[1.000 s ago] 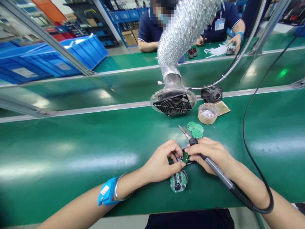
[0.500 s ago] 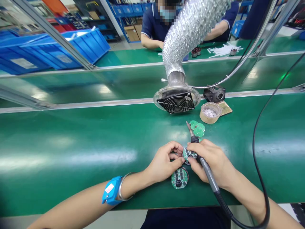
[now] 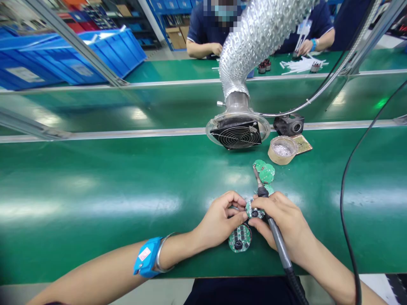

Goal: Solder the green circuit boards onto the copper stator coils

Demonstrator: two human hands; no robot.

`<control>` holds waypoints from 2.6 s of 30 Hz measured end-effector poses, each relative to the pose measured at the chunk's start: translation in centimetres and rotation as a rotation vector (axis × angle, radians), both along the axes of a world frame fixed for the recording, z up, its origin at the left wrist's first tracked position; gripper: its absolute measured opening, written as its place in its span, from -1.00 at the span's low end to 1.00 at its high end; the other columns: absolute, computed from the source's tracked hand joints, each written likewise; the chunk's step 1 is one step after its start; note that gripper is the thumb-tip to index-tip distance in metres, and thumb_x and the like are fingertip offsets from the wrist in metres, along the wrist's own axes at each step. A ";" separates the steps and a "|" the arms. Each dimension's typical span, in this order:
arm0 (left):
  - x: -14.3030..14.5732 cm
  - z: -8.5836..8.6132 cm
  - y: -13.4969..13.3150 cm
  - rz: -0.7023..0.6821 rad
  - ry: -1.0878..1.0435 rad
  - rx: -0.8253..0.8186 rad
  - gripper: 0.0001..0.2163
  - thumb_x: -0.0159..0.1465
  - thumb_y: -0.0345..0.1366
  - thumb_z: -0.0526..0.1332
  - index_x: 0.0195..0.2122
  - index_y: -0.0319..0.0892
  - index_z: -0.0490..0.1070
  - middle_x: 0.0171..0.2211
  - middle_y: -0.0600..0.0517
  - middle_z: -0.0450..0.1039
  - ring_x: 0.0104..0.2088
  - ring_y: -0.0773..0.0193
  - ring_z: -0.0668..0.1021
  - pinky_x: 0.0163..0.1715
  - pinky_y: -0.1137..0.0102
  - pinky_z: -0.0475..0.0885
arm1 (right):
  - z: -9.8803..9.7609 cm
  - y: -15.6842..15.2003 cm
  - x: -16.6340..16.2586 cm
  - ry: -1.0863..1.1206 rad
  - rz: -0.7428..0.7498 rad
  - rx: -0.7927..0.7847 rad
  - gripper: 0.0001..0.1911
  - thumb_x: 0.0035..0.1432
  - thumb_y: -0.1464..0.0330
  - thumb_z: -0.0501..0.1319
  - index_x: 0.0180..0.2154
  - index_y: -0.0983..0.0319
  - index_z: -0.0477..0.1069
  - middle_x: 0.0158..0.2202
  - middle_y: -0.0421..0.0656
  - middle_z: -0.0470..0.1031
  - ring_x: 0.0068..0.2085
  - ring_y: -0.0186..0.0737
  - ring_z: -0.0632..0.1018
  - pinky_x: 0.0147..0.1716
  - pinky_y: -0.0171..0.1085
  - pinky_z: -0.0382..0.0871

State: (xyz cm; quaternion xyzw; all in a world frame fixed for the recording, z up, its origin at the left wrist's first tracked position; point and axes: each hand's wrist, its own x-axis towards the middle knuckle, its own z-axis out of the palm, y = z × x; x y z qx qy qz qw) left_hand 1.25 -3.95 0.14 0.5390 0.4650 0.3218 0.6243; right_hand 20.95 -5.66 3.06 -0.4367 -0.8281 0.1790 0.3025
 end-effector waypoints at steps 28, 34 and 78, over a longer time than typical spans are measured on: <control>-0.3 3.8 3.0 -0.530 0.585 0.918 -0.66 0.22 -0.26 0.31 0.02 -0.18 0.45 -0.28 -0.03 0.50 -0.29 0.20 0.54 -0.28 0.35 0.49 | -3.2 -2.4 -1.7 0.257 -0.277 -0.190 -0.50 -0.01 0.46 0.24 -0.03 0.17 0.13 -0.24 -0.14 0.51 -0.30 -0.18 0.61 -0.34 -0.27 0.51; -0.4 4.2 3.3 -0.614 0.618 0.891 -0.67 0.25 -0.23 0.29 0.03 -0.17 0.45 -0.24 -0.04 0.50 -0.25 0.19 0.54 -0.26 0.33 0.48 | -3.5 -2.6 -1.4 0.269 -0.239 -0.142 -0.54 0.08 0.41 0.23 0.00 0.17 0.13 -0.10 -0.02 0.50 -0.10 -0.10 0.60 -0.18 -0.20 0.55; -0.4 0.2 0.9 -0.048 0.056 0.021 -0.88 0.17 -0.38 0.23 -0.32 -0.26 0.56 -0.36 0.00 0.46 -0.49 0.38 0.50 -0.46 0.46 0.44 | -3.6 -3.7 -1.9 0.016 -0.545 -0.140 -0.50 0.18 0.08 0.24 0.10 0.09 0.26 0.06 -0.13 0.51 -0.07 -0.10 0.62 -0.27 -0.31 0.59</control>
